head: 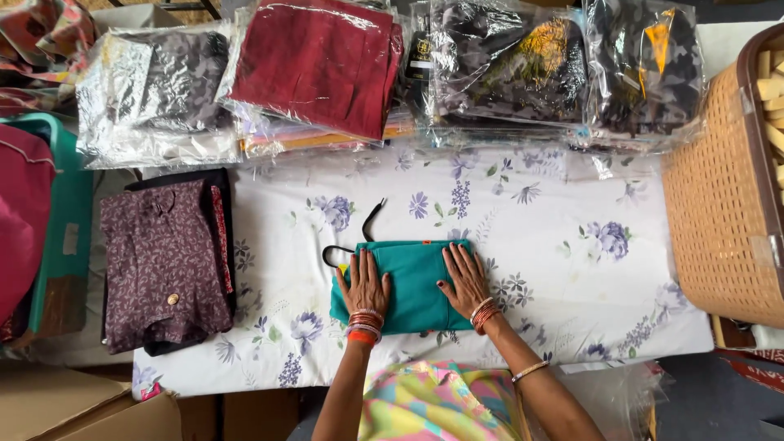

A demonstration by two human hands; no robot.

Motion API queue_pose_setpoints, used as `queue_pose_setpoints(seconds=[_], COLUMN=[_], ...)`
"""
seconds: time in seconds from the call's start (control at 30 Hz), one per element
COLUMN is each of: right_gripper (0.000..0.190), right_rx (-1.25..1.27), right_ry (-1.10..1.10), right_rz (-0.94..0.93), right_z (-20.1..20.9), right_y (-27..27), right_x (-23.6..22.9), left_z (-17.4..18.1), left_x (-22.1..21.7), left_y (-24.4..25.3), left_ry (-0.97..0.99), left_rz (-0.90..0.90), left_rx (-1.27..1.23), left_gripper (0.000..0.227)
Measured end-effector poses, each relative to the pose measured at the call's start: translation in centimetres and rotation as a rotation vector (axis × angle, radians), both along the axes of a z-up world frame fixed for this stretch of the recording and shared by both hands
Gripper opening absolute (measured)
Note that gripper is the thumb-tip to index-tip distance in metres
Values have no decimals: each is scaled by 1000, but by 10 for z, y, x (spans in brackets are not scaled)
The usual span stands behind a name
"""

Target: Folding and organizing various garments on a table in a sorting facility.

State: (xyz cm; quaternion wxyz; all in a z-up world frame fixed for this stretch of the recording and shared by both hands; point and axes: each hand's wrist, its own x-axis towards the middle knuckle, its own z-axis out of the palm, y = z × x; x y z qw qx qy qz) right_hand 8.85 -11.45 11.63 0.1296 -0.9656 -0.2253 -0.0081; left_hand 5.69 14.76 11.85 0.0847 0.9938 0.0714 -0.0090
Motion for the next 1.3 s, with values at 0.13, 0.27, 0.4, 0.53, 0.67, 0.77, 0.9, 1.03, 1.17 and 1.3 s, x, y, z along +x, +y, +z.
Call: queue_pose_setpoints(seconds=[0.13, 0.27, 0.4, 0.53, 0.67, 0.77, 0.9, 1.03, 1.17, 1.3], right_gripper=[65, 31, 16, 13, 6, 10, 39, 69, 79, 78], right_rx=[332, 549, 460, 407, 239, 164, 338, 291, 72, -20], right_ry=[31, 50, 69, 183, 229, 268, -137, -28, -3, -11], right_rz=[-49, -351, -285, -217, -363, -472, -315, -2, 97, -33], right_z=[-3, -25, -19, -10, -2, -2, 6, 27, -4, 0], right_y=[-11, -28, -36, -36, -23, -8, 21, 35, 2, -16], right_x=[17, 46, 73, 83, 81, 65, 22, -17, -44, -57], left_z=[21, 29, 16, -19, -19, -8, 0, 24, 34, 30], left_x=[14, 35, 53, 53, 51, 53, 48, 22, 11, 16], left_y=[-2, -2, 6, 20, 26, 17, -18, -47, -33, -16], left_ry=[15, -2, -118, 58, 115, 71, -104, -195, -66, -35], left_rz=[53, 161, 156, 165, 217, 208, 105, -158, -130, -9], left_rx=[-60, -224, -195, -131, -32, -10, -140, -365, -221, -83], left_gripper=[65, 55, 44, 27, 27, 32, 36, 55, 67, 58])
